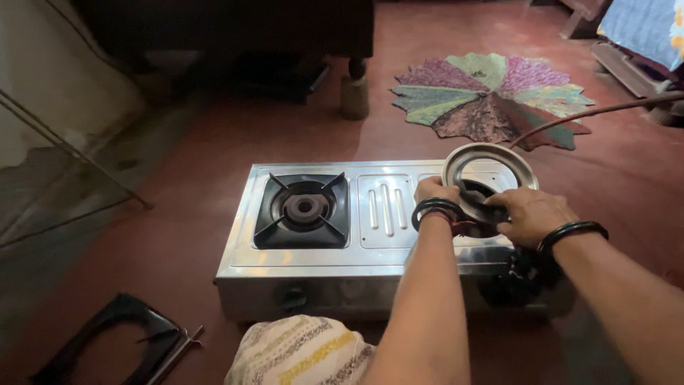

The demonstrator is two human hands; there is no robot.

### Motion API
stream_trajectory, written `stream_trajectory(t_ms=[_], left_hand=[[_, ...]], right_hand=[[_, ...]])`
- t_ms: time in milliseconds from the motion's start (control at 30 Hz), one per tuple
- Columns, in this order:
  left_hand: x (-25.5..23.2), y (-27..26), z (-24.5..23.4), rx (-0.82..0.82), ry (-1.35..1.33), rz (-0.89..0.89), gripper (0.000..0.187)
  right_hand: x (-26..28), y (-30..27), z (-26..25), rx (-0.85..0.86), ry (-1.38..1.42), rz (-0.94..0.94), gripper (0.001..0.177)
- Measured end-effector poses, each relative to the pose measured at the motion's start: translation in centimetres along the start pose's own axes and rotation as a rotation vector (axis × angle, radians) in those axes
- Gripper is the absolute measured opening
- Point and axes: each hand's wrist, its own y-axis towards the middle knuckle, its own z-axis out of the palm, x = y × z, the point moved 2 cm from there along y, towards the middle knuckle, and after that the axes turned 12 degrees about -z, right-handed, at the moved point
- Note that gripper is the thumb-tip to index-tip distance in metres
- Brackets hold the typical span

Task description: The person wipes a circular metal stovetop ring and a square metal grate with a dark cloth. They place the ring back onto the stovetop burner and continue wiping the grate. The person is seated on the floor during the task.

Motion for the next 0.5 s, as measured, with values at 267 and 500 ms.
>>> stream_trajectory(t_ms=[267,500], left_hand=[[7.9,3.5,1.0,-0.144,-0.035,-0.019,0.017],[8.3,5.6,-0.3,-0.141,0.022,-0.119,0.015]], right_hand=[[0.2,3.2,10.6,-0.04,0.011,-0.007,0.059],[1.7,5.8,11.8,-0.072,0.062,-0.045,0.055]])
